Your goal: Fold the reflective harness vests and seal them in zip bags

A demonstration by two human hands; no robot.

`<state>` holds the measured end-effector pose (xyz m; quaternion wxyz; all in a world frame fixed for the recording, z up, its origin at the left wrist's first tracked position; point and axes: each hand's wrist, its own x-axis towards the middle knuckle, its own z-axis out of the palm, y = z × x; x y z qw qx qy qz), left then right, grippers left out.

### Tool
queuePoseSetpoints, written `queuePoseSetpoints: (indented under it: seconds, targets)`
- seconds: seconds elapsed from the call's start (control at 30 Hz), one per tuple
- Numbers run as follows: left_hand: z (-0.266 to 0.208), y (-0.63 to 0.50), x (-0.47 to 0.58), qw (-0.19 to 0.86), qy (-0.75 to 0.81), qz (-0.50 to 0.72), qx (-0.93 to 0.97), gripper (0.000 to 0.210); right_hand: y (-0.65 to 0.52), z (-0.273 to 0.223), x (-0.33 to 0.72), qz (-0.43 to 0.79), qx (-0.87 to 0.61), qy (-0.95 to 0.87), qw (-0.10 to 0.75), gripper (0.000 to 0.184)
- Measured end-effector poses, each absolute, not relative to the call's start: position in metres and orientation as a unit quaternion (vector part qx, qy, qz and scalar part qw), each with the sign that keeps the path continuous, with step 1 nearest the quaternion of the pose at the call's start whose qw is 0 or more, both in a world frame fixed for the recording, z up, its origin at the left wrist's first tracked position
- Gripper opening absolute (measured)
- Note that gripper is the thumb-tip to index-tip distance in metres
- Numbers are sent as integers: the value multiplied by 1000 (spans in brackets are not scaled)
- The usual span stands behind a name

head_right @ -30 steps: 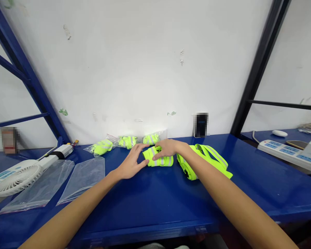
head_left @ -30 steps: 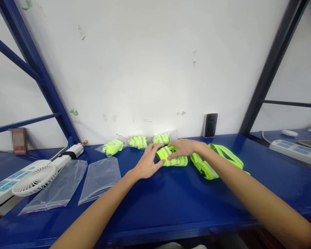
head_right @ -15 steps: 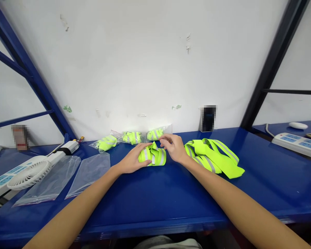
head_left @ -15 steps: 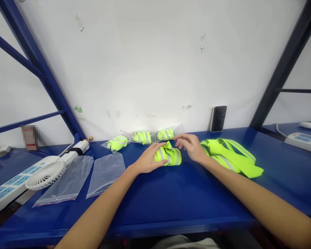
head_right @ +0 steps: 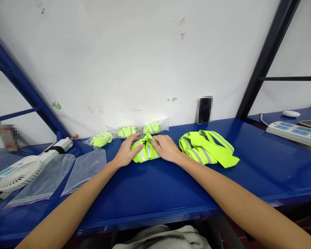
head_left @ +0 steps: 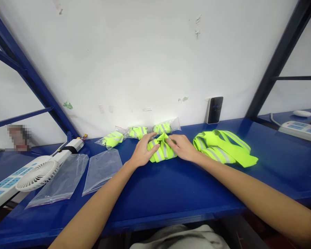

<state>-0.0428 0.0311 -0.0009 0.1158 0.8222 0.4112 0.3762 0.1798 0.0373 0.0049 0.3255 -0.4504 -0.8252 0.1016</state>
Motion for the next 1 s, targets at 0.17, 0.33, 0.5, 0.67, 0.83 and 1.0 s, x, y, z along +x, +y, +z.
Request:
queuePoseSetpoints:
  seconds: [0.17,0.33,0.5,0.67,0.83,1.0]
  targets:
    - [2,32,-40,92,384,403,826,49,37,15,182,118,-432,-727,520,44]
    - [3,37,-45,-5,391,462,796,55,39,27,190,176,-412,-630,634,50]
    - [2,42,-49,-24,489,519,700,24,48,43,198,286,-349,-562,693,43]
    - [5,38,-41,112,469,549,683,12,59,84,200,408,-280,-547,675,30]
    - [8,35,-39,170,443,545,691,15,62,158,192,363,-235,-660,615,30]
    - [11,44,-47,273,438,627,584,26,53,244,180,150,-251,-776,559,37]
